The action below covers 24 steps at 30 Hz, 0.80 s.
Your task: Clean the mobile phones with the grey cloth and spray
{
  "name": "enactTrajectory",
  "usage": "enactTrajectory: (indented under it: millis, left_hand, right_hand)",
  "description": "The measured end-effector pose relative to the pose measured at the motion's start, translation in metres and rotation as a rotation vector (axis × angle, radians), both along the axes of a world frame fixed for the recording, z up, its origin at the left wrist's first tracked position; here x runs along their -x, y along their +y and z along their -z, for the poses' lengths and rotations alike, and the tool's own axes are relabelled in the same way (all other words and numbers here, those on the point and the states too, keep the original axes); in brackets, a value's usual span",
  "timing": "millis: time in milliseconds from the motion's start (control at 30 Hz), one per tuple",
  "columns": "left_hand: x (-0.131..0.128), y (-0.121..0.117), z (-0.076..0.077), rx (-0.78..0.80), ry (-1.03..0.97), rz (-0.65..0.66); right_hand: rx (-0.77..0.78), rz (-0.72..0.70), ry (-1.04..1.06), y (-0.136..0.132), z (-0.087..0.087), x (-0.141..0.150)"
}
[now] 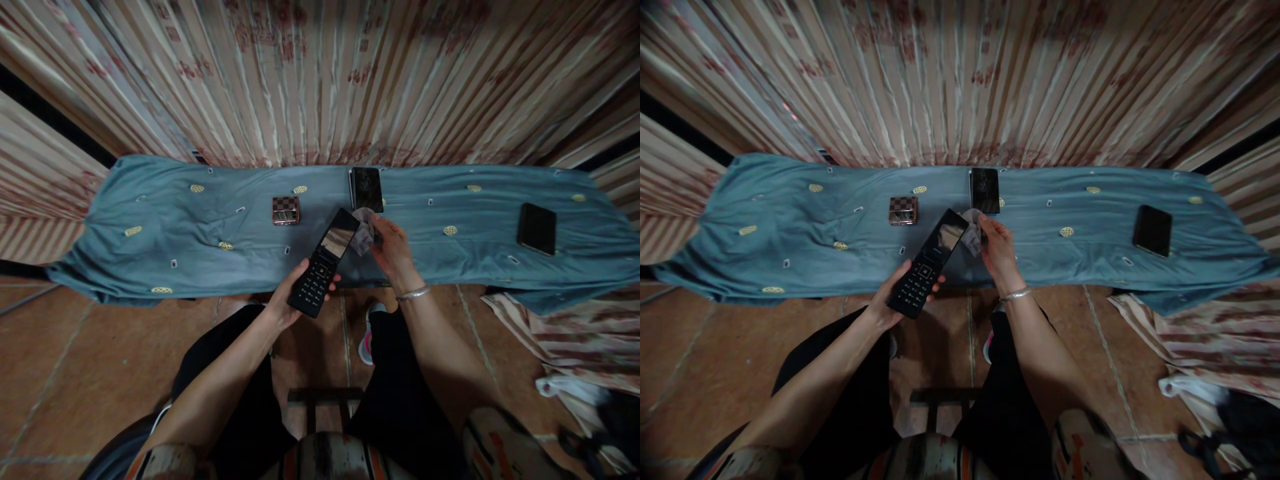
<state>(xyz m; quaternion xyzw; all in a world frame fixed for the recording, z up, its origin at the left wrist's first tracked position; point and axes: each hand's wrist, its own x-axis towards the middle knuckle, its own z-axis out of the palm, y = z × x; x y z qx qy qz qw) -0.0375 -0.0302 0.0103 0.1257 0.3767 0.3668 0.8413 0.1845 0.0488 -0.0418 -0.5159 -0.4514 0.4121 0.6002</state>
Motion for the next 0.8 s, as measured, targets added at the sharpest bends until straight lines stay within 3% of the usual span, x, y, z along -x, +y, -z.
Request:
enactTrajectory:
  millis: [67,133,267,400,633,800]
  left_hand:
    - [0.000,0.000,0.001,0.010,0.004,-0.025]
    - [0.000,-0.001,0.002,0.005,0.009,-0.033]
    - [0.001,-0.003,0.006,-0.023,0.004,-0.019]
    - [0.002,-0.003,0.007,-0.052,0.012,-0.026]
    - [0.008,0.003,0.006,-0.061,0.039,-0.136]
    - [0.013,0.008,0.005,-0.043,0.051,-0.168]
  right_hand:
    - [-0.020,0.070,0.006,-0.001,-0.005,0.002]
    - [-0.090,0.104,-0.125,-0.005,-0.010,0.007]
    - [-0.301,-0.042,-0.632,-0.018,-0.019,0.022]
    - [-0.378,-0.162,-0.889,-0.028,-0.024,0.037]
    - [-0.395,-0.378,-0.962,-0.047,-0.026,0.063]
    - [-0.399,-0.417,-0.917,-0.054,-0.025,0.068]
